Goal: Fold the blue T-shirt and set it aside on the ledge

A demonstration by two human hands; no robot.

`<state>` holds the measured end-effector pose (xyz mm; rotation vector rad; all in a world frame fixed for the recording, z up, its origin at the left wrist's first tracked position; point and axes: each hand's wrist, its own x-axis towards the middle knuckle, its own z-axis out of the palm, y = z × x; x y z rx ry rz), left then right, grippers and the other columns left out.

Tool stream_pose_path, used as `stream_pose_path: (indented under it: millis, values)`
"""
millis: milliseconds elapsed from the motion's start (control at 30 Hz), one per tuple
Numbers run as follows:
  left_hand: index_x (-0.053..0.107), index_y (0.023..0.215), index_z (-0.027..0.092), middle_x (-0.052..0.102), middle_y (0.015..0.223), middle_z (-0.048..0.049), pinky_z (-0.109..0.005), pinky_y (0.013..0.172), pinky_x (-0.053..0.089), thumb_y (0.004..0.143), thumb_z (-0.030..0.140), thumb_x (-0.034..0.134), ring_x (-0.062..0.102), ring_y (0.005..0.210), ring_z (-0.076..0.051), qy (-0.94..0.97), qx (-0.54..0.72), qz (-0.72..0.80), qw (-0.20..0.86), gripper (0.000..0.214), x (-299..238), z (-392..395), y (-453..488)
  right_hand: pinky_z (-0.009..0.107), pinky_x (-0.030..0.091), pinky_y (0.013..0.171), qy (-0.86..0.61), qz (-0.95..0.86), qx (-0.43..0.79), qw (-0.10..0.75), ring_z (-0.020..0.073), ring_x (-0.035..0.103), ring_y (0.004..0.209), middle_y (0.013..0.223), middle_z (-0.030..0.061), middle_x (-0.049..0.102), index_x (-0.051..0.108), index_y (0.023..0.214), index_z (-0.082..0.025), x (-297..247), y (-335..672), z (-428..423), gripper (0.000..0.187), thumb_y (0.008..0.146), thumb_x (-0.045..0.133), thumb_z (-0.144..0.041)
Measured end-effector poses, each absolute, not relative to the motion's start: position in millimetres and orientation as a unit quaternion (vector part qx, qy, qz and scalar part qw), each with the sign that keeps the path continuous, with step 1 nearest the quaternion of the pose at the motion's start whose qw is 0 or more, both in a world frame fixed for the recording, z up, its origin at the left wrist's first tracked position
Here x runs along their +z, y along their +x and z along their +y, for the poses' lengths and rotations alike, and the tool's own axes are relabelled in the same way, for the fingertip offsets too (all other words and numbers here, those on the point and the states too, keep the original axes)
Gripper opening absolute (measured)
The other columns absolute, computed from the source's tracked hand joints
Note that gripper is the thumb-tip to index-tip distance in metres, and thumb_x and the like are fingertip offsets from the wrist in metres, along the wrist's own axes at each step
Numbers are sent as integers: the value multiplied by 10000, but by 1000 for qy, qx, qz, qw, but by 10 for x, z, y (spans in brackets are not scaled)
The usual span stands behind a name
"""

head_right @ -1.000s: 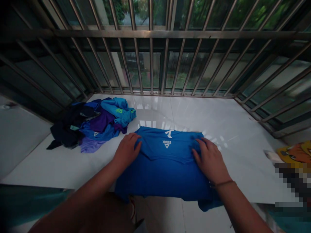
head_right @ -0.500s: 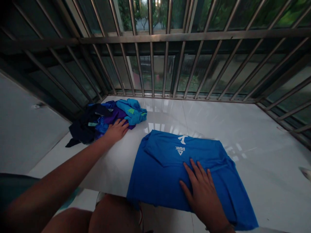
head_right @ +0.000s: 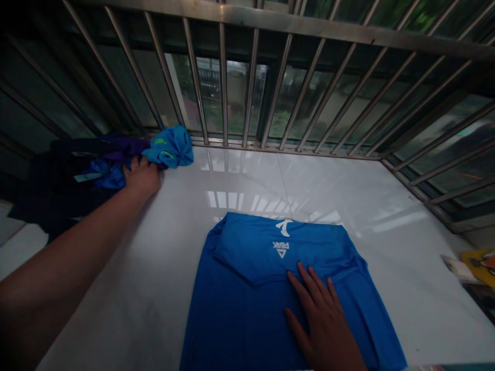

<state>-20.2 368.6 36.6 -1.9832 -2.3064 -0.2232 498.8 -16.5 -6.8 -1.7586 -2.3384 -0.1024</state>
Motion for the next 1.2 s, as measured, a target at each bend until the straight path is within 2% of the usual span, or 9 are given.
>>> stream_pose_path:
  millis: [100, 200, 333, 500, 633, 833, 933, 1067, 1200]
  values:
    - [545, 1639, 72, 372, 1834, -262, -743, 1369, 255, 1054, 179, 416, 324, 1697, -469, -702, -108, -704, 18, 609, 281, 2903, 143, 797, 435, 1277, -601, -791, -23, 112, 462, 537, 1604, 1821, 48, 449, 351, 1809, -429, -74, 4997, -167, 779, 1083, 598, -570]
    - [472, 1704, 152, 594, 1684, -222, -595, 1343, 435, 1081, 362, 523, 548, 1569, -393, -777, -147, -606, -79, 659, 154, 1788, 395, 790, 395, 1310, -605, -788, -16, 115, 457, 520, 1618, 1823, 63, 449, 402, 1792, -400, -91, 4995, -168, 743, 1093, 594, -558]
    - [604, 1600, 313, 733, 1535, -121, -579, 1282, 536, 1136, 387, 476, 686, 1430, -332, -807, -181, -545, -139, 486, 20, 553, 694, 762, 358, 1344, -608, -787, -11, 102, 431, 482, 1652, 1828, 89, 443, 438, 1778, -361, -86, 4972, -144, 695, 1117, 565, -534]
    - [596, 1637, 359, 579, 1744, -89, -644, 1323, 488, 1080, 450, 681, 571, 1588, -360, -868, -155, -447, -152, 571, -2, 11, 1189, 773, 358, 1332, -610, -787, -11, 92, 417, 454, 1671, 1835, 119, 428, 468, 1758, -312, -82, 4927, -101, 642, 1151, 489, -520]
    - [640, 1610, 332, 550, 1768, -101, -658, 1362, 428, 1048, 491, 754, 530, 1625, -370, -866, -145, -455, -151, 595, 3, -25, 1297, 781, 348, 1329, -619, -780, 5, 96, 413, 457, 1669, 1802, 128, 486, 530, 1717, -299, -60, 4905, -109, 616, 1150, 487, -537]
    - [788, 1331, 256, 793, 1415, -118, -512, 1222, 574, 1152, 279, 492, 734, 1330, -283, -822, -191, -503, -188, 346, 377, 511, 1228, 674, 438, 1301, -653, -746, -15, 132, 383, 649, 1475, 1566, 155, 710, 769, 1395, -243, 274, 5276, 342, 457, 1163, 424, -430]
    - [754, 1380, 214, 778, 1406, -139, -469, 1230, 544, 1154, 262, 467, 716, 1334, -288, -820, -172, -521, -164, 368, 620, 1168, 1422, 581, 471, 1291, -678, -731, -19, 76, 383, 674, 1432, 1538, 219, 712, 732, 1450, -150, 488, 5634, 903, 453, 1104, 485, -304]
    - [648, 1557, 192, 633, 1648, -182, -470, 1269, 490, 1101, 372, 654, 593, 1526, -340, -829, -78, -529, -165, 490, 706, 1979, 1771, 508, 509, 1249, -703, -707, 63, -46, 371, 698, 1419, 1565, 243, 695, 664, 1538, -117, 687, 6025, 1560, 573, 976, 644, -220]
    - [778, 1339, 239, 780, 1421, -164, -486, 1160, 560, 981, 404, 827, 695, 1388, -370, -827, -41, -532, -179, 397, 590, 2402, 1902, 413, 639, 960, -707, -694, 106, -81, 317, 826, 1058, 1182, 173, 856, 774, 1330, -146, 797, 6252, 1828, 412, 939, 720, -264]
